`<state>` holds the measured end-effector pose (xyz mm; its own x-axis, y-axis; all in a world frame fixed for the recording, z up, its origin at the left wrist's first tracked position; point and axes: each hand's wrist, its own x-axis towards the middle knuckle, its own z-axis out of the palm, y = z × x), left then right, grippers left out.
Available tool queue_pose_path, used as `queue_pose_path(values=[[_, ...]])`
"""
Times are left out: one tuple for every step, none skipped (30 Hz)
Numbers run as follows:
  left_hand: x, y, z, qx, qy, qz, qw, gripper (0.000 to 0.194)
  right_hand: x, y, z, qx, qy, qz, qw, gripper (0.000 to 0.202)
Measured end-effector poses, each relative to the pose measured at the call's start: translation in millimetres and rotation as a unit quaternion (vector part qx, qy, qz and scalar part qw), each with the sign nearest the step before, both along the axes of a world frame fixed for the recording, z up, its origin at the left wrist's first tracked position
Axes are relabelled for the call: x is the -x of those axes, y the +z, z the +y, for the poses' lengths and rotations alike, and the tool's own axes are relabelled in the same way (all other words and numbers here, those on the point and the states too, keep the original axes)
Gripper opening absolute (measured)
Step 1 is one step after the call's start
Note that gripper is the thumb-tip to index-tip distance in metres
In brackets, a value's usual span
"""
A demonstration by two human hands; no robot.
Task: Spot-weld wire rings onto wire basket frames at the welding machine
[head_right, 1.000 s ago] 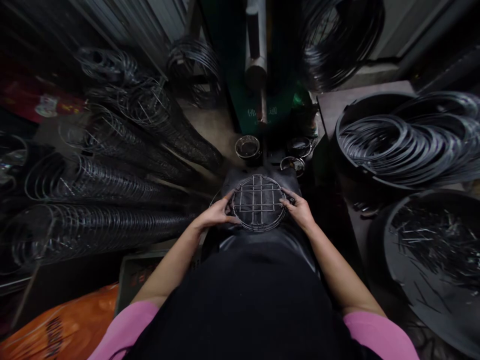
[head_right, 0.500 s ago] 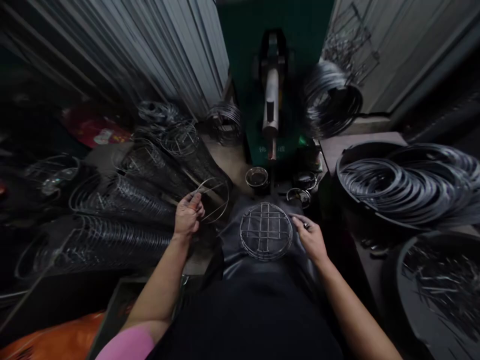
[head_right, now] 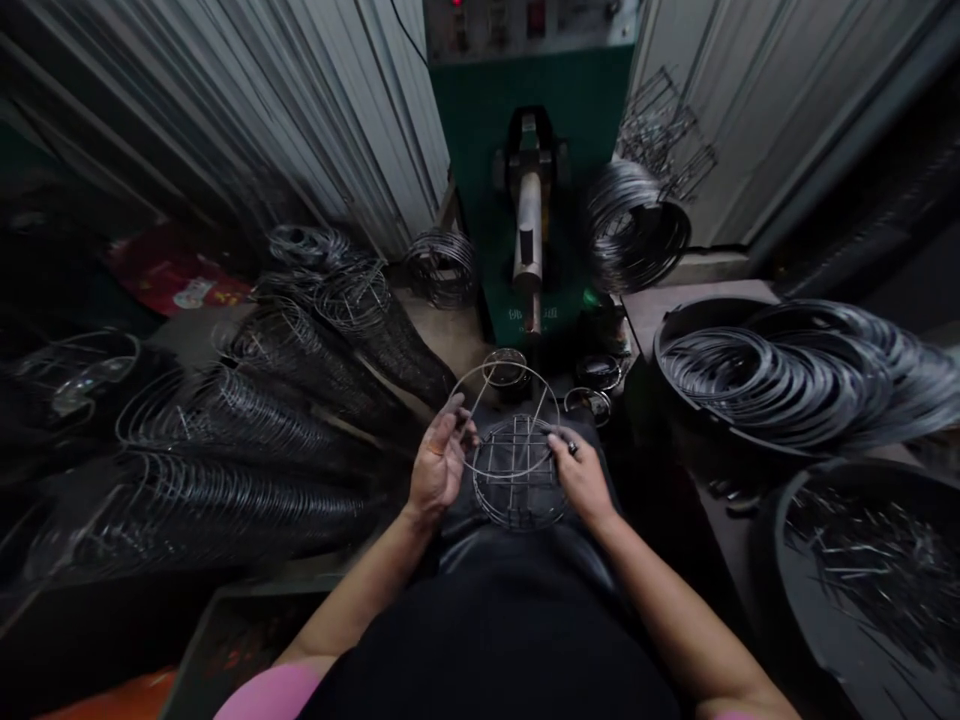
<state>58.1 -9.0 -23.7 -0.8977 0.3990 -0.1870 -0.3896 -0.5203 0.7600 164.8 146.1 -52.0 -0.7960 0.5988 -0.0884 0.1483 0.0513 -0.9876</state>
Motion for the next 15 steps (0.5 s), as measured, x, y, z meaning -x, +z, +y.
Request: queue_pose_path(values=[[4,-4.0,-3,0.050,-0.028,0.010,0.998,0.046,0,-2.4,7,-0.038,-0.008,-0.011,0.999,0.043],[9,-9.2,-6,0.103,-0.059,0.017,0.993,0.051,1,-5.4,13,-0.078,-0.013,-0.025,0.997,0.043],[13,-15.6,-9,0.156,-0.088,0.023,0.984,0.054,1,-8.8,18,-0.113,-0.013,-0.038,0.993,0.043],[18,-22.7,-11,0.206,-0.112,0.035,0.972,0.055,1,-12.5,22,-0.143,-0.010,-0.052,0.988,0.044],[21,-30.3,-13,0.252,-0.129,0.056,0.958,0.054,0,-16.3,23,-0.171,-0.002,-0.068,0.983,0.045],[23,-37.6,-15,0.291,-0.142,0.085,0.942,0.051,-1,-19.9,24,-0.198,0.007,-0.087,0.976,0.045],[24,-44.1,-16,0.324,-0.155,0.117,0.926,0.047,-3,-23.1,23,-0.223,0.016,-0.107,0.969,0.045],[25,-49.6,-17,0.349,-0.168,0.148,0.910,0.044,-5,-25.6,22,-0.246,0.025,-0.128,0.961,0.045],[25,-53.6,-17,0.368,-0.179,0.175,0.896,0.041,-7,-27.4,21,-0.267,0.031,-0.147,0.952,0.044],[24,-56.3,-18,0.381,-0.187,0.194,0.884,0.039,-9,-28.4,19,-0.284,0.034,-0.165,0.944,0.044],[24,-57.7,-18,0.389,-0.195,0.205,0.877,0.039,-11,-28.8,18,-0.297,0.036,-0.182,0.937,0.044],[24,-58.3,-19,0.394,-0.199,0.211,0.872,0.040,-12,-28.7,17,-0.307,0.038,-0.197,0.930,0.044],[24,-58.1,-19,0.397,-0.203,0.212,0.870,0.042,-13,-28.4,17,-0.313,0.041,-0.211,0.925,0.045],[24,-57.6,-19,0.397,-0.206,0.211,0.869,0.043,-14,-28.2,17,-0.316,0.046,-0.223,0.921,0.045],[25,-56.9,-20,0.397,-0.208,0.207,0.870,0.045,-14,-28.1,17,-0.316,0.050,-0.232,0.918,0.047]])
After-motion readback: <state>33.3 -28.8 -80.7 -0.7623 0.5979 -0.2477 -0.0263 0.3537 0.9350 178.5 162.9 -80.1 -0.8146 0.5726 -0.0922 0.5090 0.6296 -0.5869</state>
